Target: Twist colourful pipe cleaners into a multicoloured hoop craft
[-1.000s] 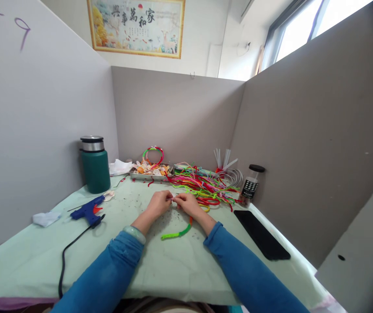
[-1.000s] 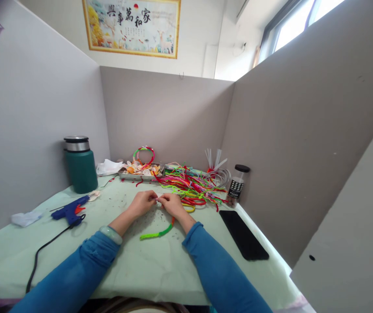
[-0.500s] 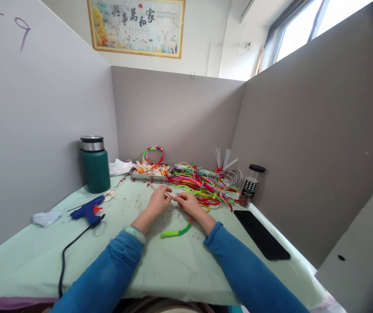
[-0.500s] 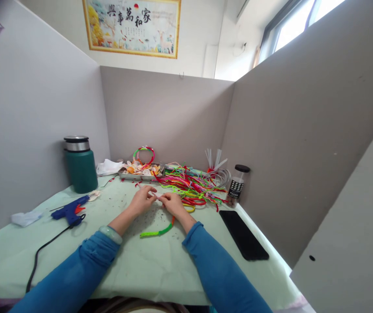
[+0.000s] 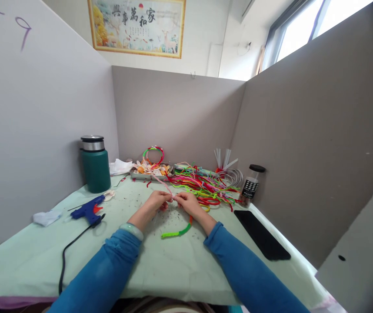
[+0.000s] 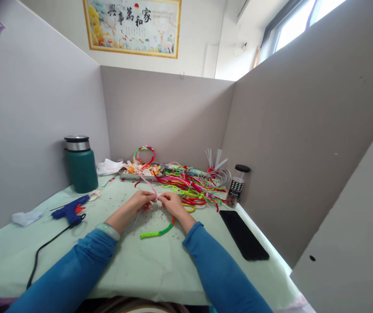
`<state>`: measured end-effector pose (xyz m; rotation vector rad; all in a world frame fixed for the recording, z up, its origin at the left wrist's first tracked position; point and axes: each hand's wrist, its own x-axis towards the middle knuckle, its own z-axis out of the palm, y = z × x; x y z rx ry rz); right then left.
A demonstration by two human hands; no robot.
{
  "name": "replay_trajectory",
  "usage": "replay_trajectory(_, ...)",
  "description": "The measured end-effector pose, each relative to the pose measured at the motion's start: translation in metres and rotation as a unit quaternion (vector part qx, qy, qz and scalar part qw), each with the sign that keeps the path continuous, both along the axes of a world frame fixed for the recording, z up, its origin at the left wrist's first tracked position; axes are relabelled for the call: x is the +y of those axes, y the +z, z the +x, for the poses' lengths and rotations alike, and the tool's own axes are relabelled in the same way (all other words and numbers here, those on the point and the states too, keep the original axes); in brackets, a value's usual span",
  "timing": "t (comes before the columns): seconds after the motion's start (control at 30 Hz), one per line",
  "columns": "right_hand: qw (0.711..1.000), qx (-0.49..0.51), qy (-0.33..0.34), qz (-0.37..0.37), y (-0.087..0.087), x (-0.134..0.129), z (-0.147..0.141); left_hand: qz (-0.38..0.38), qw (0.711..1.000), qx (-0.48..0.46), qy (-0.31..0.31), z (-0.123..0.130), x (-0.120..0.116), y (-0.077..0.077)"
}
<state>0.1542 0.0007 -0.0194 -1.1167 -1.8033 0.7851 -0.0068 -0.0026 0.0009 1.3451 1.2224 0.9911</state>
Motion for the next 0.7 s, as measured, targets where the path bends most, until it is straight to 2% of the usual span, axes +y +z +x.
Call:
replay_trajectory(0.17,1.000,-0.006,-0.002,-0.004,0.0006,-0.0005,-0.0002,-0.017,0.999,-0.036,-0.015,-0.0013,-0.0021,0.0037)
replay_trajectory(0.47,1.000,-0.004,-0.003,-0.012,-0.0007,0.0003,0.0002,0.029,0.999,0.037,-0.011,-0.0008,0.0034,-0.0003)
replay_trajectory(0.7,1.000,-0.006,0.001,-0.007,0.0022,-0.0023,0.0006,-0.002,1.000,-0.025,-0.010,-0.0014,0.0025,-0.0011)
